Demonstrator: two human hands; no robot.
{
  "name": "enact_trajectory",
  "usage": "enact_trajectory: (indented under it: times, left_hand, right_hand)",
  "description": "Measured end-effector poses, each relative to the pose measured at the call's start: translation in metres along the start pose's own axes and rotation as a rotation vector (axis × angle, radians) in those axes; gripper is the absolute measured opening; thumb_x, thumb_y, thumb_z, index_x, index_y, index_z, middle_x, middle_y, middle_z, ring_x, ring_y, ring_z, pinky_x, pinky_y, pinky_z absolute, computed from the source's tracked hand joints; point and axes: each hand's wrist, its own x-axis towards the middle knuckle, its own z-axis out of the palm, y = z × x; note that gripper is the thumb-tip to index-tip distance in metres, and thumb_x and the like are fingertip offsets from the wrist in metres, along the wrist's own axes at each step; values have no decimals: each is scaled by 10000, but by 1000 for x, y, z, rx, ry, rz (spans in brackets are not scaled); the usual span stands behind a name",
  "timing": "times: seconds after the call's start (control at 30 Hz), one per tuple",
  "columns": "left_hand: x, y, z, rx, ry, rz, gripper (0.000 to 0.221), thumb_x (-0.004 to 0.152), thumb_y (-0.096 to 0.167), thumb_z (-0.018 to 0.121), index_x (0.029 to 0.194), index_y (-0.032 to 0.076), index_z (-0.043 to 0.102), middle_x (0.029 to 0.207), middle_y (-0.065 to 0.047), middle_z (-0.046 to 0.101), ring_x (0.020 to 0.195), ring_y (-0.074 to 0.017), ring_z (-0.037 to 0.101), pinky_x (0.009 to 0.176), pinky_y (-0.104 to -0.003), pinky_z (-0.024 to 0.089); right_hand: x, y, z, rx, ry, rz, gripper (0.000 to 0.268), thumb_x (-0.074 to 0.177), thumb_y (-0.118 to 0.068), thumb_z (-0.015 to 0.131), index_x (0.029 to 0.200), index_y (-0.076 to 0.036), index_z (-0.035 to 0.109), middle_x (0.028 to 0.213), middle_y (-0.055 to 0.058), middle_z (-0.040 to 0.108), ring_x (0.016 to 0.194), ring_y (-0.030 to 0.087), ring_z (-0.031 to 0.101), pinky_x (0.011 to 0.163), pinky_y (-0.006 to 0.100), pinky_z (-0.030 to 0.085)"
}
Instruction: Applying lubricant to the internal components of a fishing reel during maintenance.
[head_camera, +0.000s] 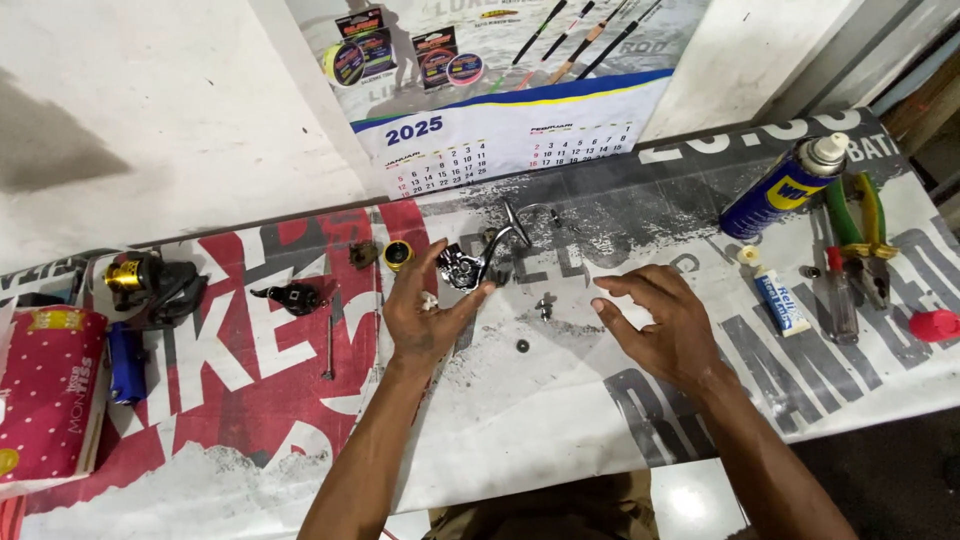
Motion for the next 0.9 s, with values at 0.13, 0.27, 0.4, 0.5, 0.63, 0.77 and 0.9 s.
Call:
enact_trajectory:
  times: [0.13,0.27,0.4,0.5,0.63,0.77,0.9]
  left_hand:
    - [3,4,1,14,-13,52,662,651,143,1008,1219,-30,714,1047,-194,728,963,-330,730,894,-408,587]
    - [3,9,2,7,-37,77,648,645,138,1009,1198,-41,722,1054,-208,734,962,-353,729,893,-427,583]
    - [-1,1,2,16,-87,69,677,648,151,1009,1217,-53,704,1100,-245,716,1012,-403,712,912,-472,564]
    - [-1,3,5,51,-73,89,686,630,165,1025,1197,-63,713,1055,-222,712,963,-364,716,903,-431,569]
    - [-7,-2,6,51,-95,109,653,662,175,1013,1195,-62,719,1022,-210,711,933,-338,714,882,-409,570]
    - [-5,6,7,53,-103,83,651,645,148,1017,1186,-63,722,980,-212,708,903,-345,715,855,-417,573]
    - [0,10,7,37,-91,107,632,666,137,1007,1179,-88,715,975,-224,701,895,-352,715,851,-411,570]
  right_hand:
    - [1,5,-5,28,35,3,244,876,-48,790,1115,-96,806,834,120,705,859,319,704,777,430,585]
    - [0,15,-2,50,106,-8,279,874,-65,805,1149,-111,801,835,87,696,872,285,703,785,376,592]
    - [-11,13,-19,-104,154,-75,274,868,-67,804,1134,-136,809,819,62,697,838,265,711,760,375,604]
    - [-28,62,-43,-401,197,7,235,876,-126,834,1105,-96,798,938,103,732,953,318,709,874,434,580]
    - [-35,79,-80,-720,90,245,388,987,-195,765,1323,-6,716,1093,218,714,1092,389,675,1025,492,505]
    - [-56,128,-82,-892,-41,353,540,1062,-422,615,1441,-37,618,1066,197,723,1106,391,683,1086,509,463]
    - [-57,101,-80,-679,86,197,348,1045,-164,678,1368,-35,657,1060,182,622,871,411,692,750,521,575]
